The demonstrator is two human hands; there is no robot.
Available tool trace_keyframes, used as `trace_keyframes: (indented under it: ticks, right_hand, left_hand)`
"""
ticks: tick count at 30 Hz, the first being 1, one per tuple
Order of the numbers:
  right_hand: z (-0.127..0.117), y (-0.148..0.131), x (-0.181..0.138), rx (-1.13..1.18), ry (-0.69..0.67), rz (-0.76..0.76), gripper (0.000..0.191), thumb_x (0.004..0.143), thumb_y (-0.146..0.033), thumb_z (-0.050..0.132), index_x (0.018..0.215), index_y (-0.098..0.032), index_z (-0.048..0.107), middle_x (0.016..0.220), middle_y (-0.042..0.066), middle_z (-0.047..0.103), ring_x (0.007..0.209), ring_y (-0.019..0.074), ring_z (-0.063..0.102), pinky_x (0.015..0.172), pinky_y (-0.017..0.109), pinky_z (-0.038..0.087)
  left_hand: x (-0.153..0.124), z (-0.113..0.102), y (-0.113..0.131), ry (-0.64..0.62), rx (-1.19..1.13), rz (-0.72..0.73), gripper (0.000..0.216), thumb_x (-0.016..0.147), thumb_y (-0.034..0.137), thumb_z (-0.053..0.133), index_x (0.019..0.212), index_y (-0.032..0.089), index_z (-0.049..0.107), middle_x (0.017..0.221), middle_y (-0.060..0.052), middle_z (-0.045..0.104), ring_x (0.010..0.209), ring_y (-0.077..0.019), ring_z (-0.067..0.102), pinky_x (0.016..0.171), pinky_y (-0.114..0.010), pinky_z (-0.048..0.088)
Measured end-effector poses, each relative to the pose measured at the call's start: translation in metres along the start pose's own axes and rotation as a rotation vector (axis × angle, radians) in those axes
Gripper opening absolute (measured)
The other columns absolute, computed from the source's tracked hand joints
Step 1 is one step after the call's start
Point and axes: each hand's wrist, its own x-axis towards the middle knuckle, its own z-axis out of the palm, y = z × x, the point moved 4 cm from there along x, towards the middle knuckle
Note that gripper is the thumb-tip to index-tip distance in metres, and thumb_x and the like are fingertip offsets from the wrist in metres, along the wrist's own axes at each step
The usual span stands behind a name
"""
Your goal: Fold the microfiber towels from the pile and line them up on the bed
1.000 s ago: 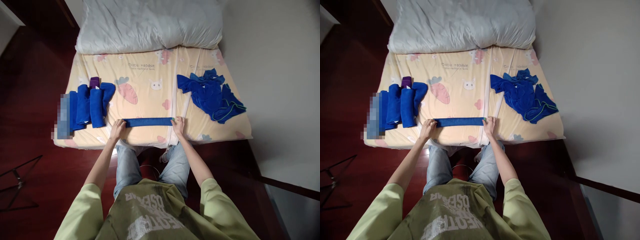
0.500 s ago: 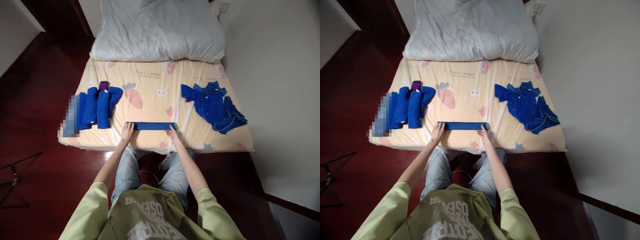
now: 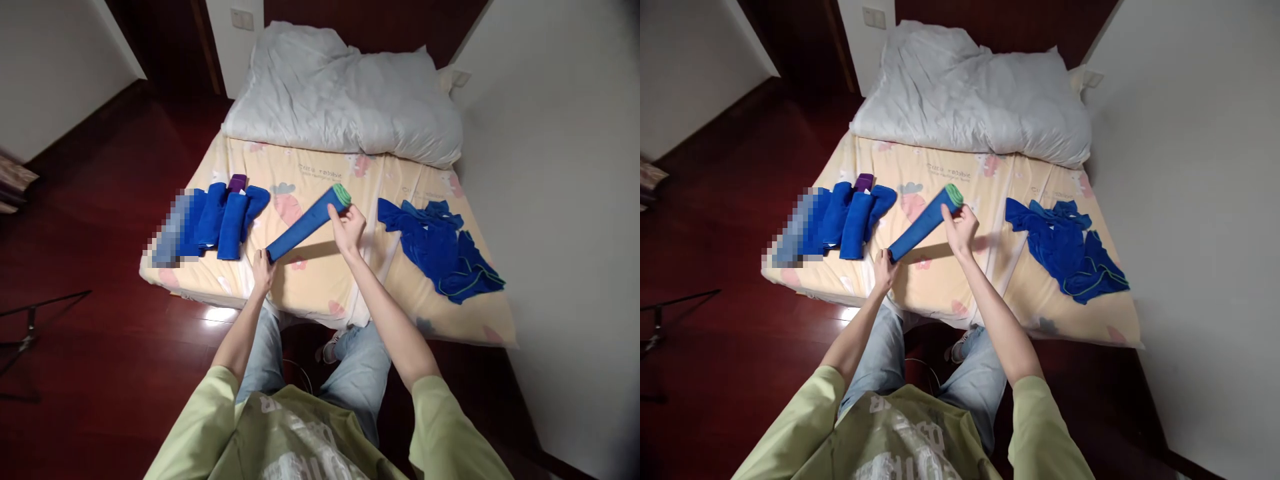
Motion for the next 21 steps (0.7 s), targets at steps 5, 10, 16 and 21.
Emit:
trace_keyframes:
  ticks: [5, 10, 16, 21]
  right_hand:
    - [0.09, -0.1, 0.015, 0.104, -0.328, -0.307, 0.049, 0.092, -0.064, 0.063, 0.1, -0.016, 0.066, 0.094, 0.001, 0.068, 0.088, 0.0145, 0.07, 0.075, 0.025, 0.057]
    - [0.142, -0.15, -0.004, 0.016, -0.46, -0.43, 0.046, 0.095, -0.061, 0.059, 0.097, -0.016, 0.069, 0.091, 0.0, 0.068, 0.088, 0.0154, 0.07, 0.084, 0.03, 0.056]
    - [0.168, -0.153, -0.018, -0.175, -0.547, -0.362, 0.028, 0.093, -0.047, 0.069, 0.095, -0.019, 0.07, 0.088, 0.003, 0.074, 0.084, 0.0191, 0.071, 0.08, 0.027, 0.054]
    - [0.176, -0.14, -0.018, -0.186, -0.542, -0.321, 0.03, 0.094, -0.049, 0.068, 0.098, -0.02, 0.071, 0.089, 0.005, 0.076, 0.083, 0.0208, 0.072, 0.081, 0.03, 0.056]
  left_hand:
    - [0.016, -0.018, -0.002, 0.248, -0.073, -0.261, 0.02, 0.083, 0.021, 0.054, 0.103, 0.02, 0.055, 0.103, -0.013, 0.059, 0.097, -0.0298, 0.059, 0.085, -0.045, 0.049]
    - [0.021, -0.029, -0.013, 0.286, -0.082, -0.439, 0.017, 0.082, 0.019, 0.05, 0.099, 0.02, 0.051, 0.105, -0.014, 0.056, 0.1, -0.0285, 0.056, 0.091, -0.043, 0.045]
    - [0.011, -0.03, -0.031, 0.42, -0.22, -0.465, 0.025, 0.071, 0.012, 0.057, 0.081, 0.025, 0.038, 0.085, -0.003, 0.048, 0.085, -0.023, 0.052, 0.084, -0.036, 0.043]
    - [0.006, -0.024, -0.036, 0.418, -0.269, -0.462, 0.033, 0.069, 0.008, 0.061, 0.079, 0.026, 0.035, 0.086, -0.002, 0.048, 0.083, -0.0221, 0.05, 0.082, -0.035, 0.042]
